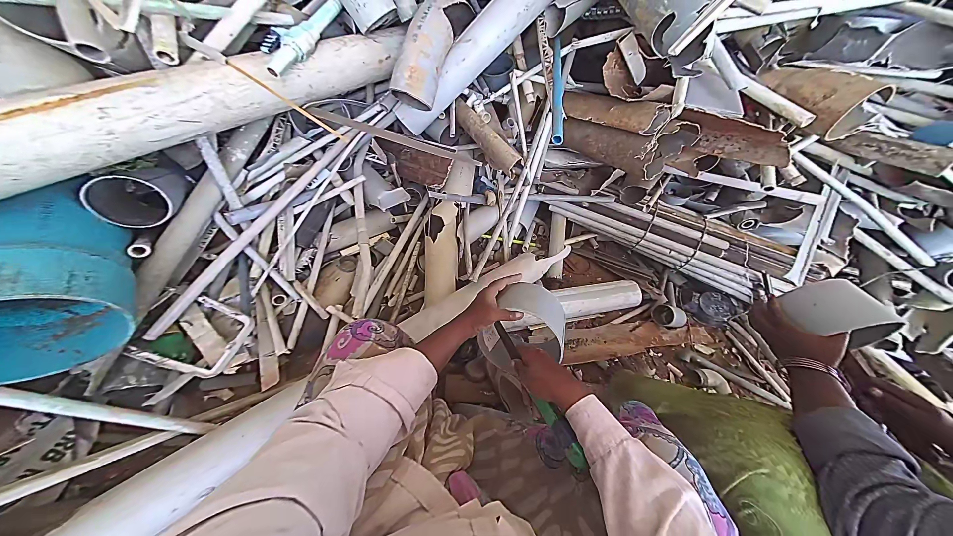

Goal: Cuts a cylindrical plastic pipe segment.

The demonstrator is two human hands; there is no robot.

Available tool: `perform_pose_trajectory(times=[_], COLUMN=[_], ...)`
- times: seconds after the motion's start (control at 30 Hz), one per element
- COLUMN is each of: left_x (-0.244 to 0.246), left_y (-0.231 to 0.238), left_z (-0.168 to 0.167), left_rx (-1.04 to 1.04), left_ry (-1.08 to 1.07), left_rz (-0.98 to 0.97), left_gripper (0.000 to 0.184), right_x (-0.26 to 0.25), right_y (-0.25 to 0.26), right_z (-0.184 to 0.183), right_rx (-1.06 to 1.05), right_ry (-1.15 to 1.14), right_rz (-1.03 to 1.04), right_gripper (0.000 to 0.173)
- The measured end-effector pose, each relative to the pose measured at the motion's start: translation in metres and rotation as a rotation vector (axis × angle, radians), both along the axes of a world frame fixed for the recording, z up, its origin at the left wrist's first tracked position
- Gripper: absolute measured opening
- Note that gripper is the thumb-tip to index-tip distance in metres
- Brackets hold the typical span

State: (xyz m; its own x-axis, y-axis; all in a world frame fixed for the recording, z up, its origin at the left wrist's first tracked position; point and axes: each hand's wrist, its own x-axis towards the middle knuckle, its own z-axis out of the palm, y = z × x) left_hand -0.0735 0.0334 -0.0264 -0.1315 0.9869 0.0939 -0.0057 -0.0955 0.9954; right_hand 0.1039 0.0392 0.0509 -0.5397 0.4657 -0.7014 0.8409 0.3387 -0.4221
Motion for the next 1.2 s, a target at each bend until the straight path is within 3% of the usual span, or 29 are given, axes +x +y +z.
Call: perform_pose_trajectory(times=[0.17, 0.27, 0.4, 0.63, 0.77, 1.2], left_x=[0.022, 0.029, 0.024, 0.019, 0.007, 0.010], left_y=[-0.005, -0.002, 0.003, 0.004, 0.012, 0.007], left_z=[-0.011, -0.013, -0.012, -0.002, -0.003, 0.000], left_rx=[0.012, 0.027, 0.113, 0.125, 0.165, 0.162], left_ry=[-0.060, -0.236, -0.295, -0.379, -0.371, -0.352], left_rz=[0.185, 0.352, 0.448, 0.549, 0.541, 0.365], left_gripper=[0.090, 0.097, 0.107, 0.091, 0.084, 0.090], right_x=[-0.003, -0.010, -0.015, -0.017, -0.010, -0.004], right_y=[-0.014, -0.023, -0.027, -0.023, -0.013, -0.009], right_z=[-0.007, -0.008, -0.010, 0.011, 0.016, 0.013], right_rx=[-0.054, 0.076, 0.206, 0.164, 0.167, 0.132], right_ry=[0.001, -0.020, -0.011, 0.015, 0.064, 0.031], right_rz=[-0.095, -0.033, 0.048, 0.056, 0.079, 0.086], right_gripper=[0.032, 0.033, 0.041, 0.039, 0.036, 0.037])
